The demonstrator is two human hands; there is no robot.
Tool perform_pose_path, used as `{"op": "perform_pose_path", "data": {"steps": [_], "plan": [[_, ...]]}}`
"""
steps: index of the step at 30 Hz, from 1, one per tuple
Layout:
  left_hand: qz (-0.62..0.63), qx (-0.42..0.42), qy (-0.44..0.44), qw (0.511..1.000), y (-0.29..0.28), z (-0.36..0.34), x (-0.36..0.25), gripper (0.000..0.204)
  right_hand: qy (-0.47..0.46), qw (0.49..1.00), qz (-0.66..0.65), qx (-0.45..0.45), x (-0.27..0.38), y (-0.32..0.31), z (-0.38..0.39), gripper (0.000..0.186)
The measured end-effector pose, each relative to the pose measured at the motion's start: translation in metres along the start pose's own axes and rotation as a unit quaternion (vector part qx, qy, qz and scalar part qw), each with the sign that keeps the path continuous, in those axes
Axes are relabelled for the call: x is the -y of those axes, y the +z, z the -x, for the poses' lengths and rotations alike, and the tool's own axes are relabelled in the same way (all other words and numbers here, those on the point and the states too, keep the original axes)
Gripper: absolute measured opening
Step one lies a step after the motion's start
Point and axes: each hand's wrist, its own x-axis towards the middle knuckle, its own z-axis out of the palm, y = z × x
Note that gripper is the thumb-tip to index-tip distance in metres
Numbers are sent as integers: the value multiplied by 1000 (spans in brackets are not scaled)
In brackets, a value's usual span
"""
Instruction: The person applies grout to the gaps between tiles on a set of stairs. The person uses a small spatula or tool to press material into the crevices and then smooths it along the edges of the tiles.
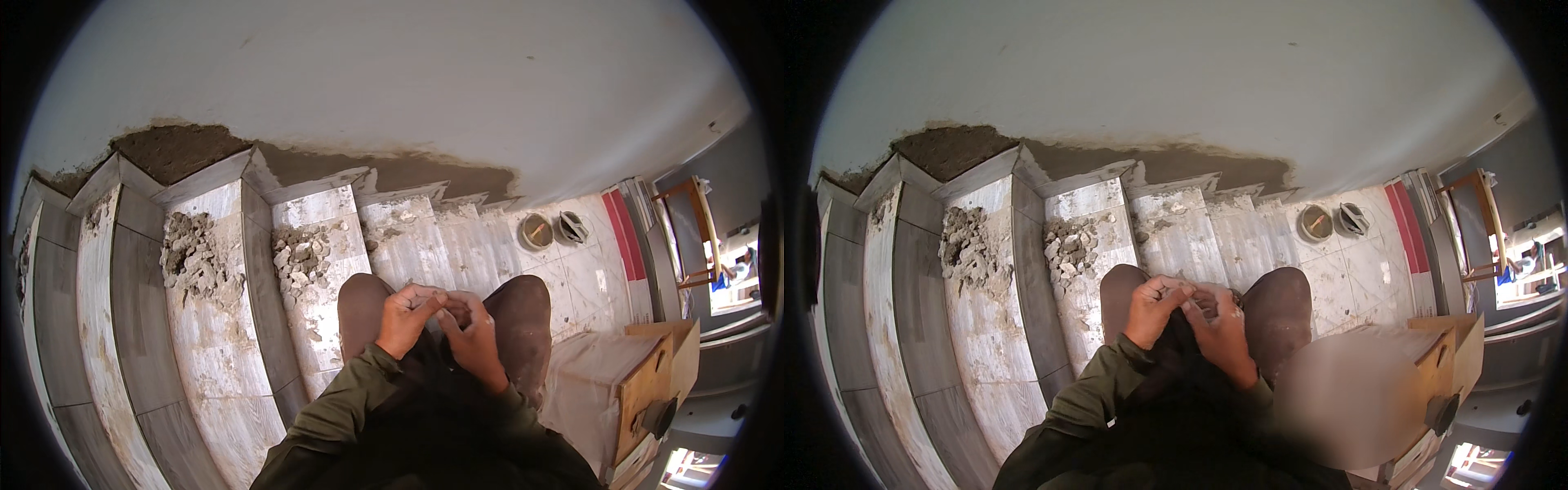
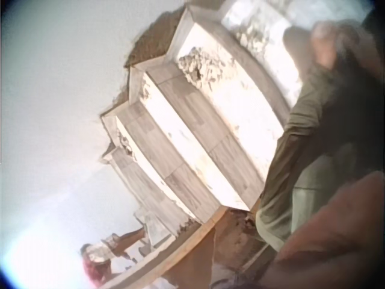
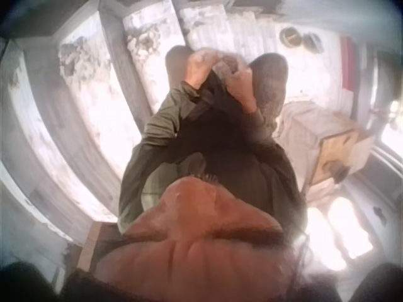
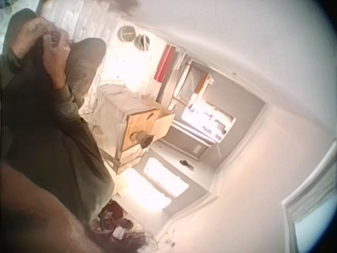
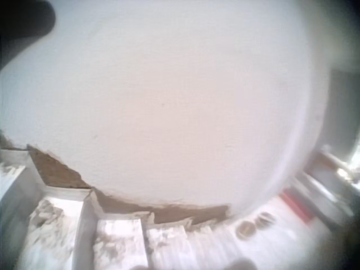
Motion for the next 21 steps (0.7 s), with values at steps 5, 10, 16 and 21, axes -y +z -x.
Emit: {"op": "perform_pose_path", "data": {"steps": [5,10,16,21], "plan": [[31,34,-50,998,-10,-9,-8,7,-60,996,70,5,-5,6,-19,14],[-84,48,10,995,-23,-19,-25,10,-429,842,326,-36,0,4,-35,9],[-89,99,-100,986,-82,-37,3,19,-125,992,7,-17,-48,33,-32,21],[-124,181,-154,963,-84,-63,-12,32,-144,989,-39,-14,-39,27,-33,18]]}}
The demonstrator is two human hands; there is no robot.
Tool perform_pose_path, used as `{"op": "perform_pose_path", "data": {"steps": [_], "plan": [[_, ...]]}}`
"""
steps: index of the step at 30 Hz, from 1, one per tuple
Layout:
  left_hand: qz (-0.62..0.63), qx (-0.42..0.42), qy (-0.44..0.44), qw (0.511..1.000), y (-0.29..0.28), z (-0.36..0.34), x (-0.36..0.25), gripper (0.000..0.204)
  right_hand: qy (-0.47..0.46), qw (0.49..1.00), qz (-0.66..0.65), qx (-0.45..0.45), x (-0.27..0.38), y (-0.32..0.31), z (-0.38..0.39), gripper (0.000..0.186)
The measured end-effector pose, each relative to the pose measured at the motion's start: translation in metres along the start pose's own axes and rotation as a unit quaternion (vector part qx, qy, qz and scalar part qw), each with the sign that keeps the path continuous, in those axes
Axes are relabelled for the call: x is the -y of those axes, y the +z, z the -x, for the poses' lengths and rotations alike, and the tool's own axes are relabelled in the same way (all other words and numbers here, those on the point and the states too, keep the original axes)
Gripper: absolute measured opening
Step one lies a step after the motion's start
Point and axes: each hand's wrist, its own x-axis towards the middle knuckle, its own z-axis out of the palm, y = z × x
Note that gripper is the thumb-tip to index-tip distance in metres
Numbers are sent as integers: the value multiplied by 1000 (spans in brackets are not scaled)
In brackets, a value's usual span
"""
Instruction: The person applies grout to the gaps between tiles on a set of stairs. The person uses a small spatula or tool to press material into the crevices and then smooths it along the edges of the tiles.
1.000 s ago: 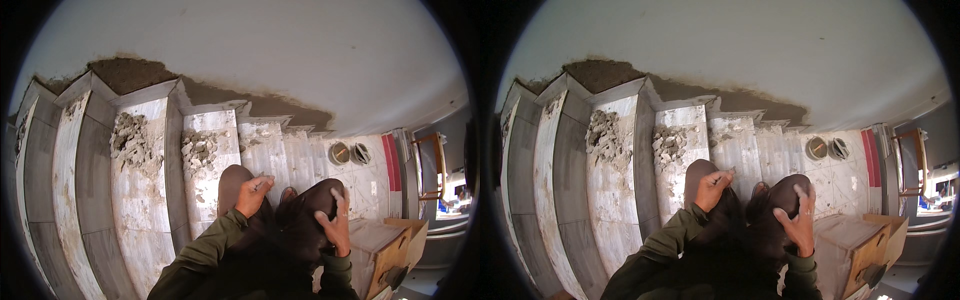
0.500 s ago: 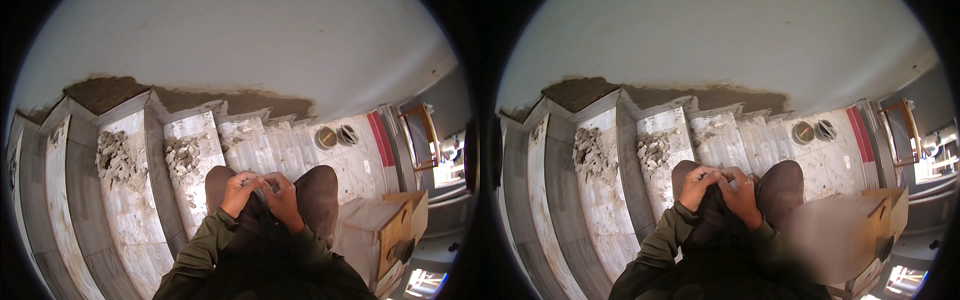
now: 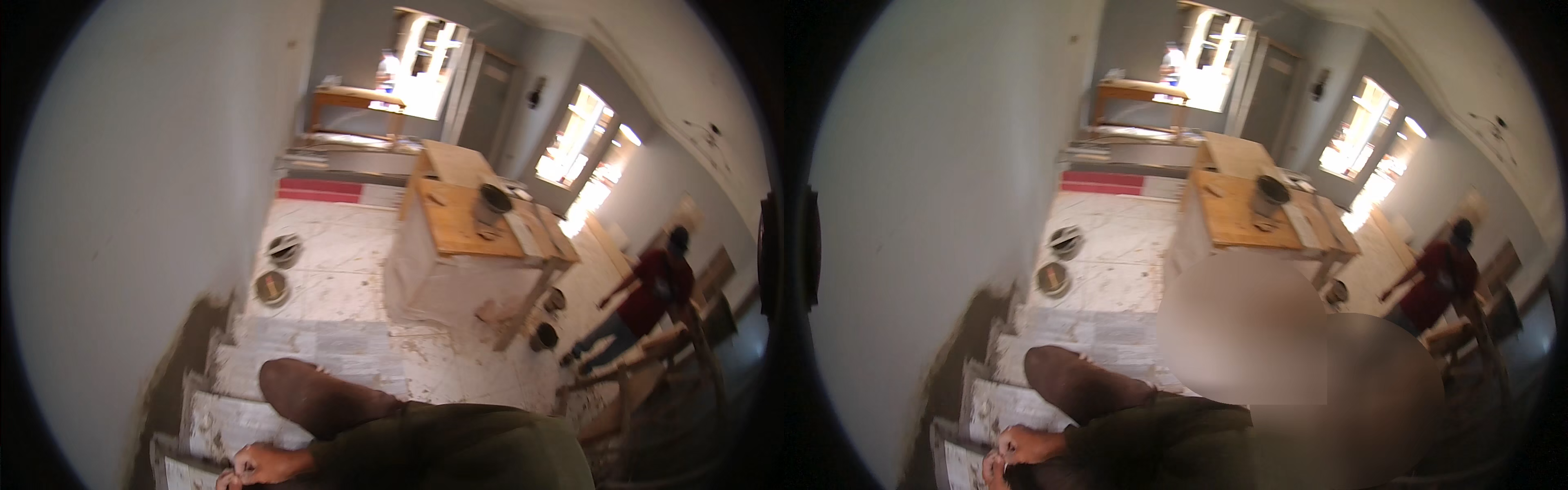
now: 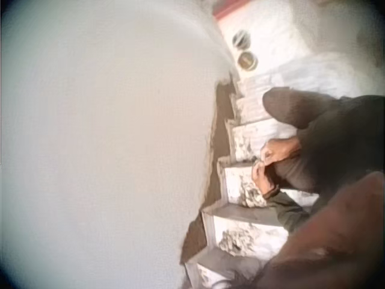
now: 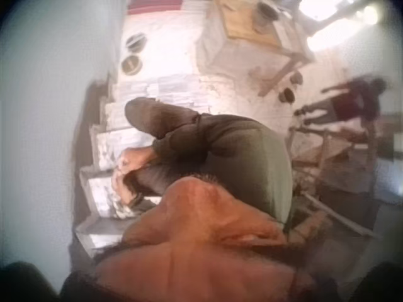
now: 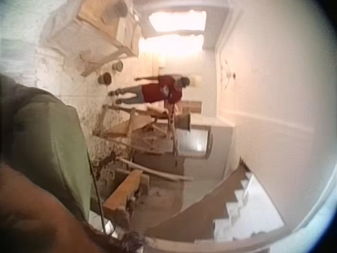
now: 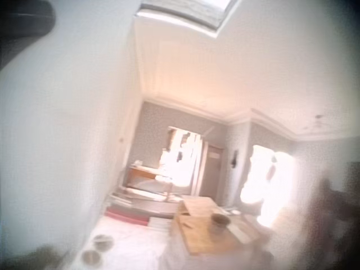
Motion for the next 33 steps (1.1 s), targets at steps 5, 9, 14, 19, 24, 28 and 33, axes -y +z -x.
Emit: {"op": "perform_pose_path", "data": {"steps": [5,9,14,19,24,28,33], "plan": [[-80,0,-4,997,23,-18,-12,35,28,995,-93,2,-12,3,-5,17],[-187,-18,33,982,27,-39,-18,37,79,979,-183,34,3,5,-18,17],[-381,-79,129,912,30,-55,11,40,-230,950,210,-8,-82,0,-20,30],[-570,-221,199,766,-51,-76,55,43,-109,989,-41,-86,-103,-13,-53,23],[-669,-322,307,596,-224,-47,155,46,169,968,-173,-64,-132,12,-98,16],[-693,-343,21,634,-164,-61,88,61,311,843,-398,-185,-173,5,-104,18],[-687,-359,-8,632,-221,-43,66,73,448,823,-321,-139,-210,77,-151,17]]}}
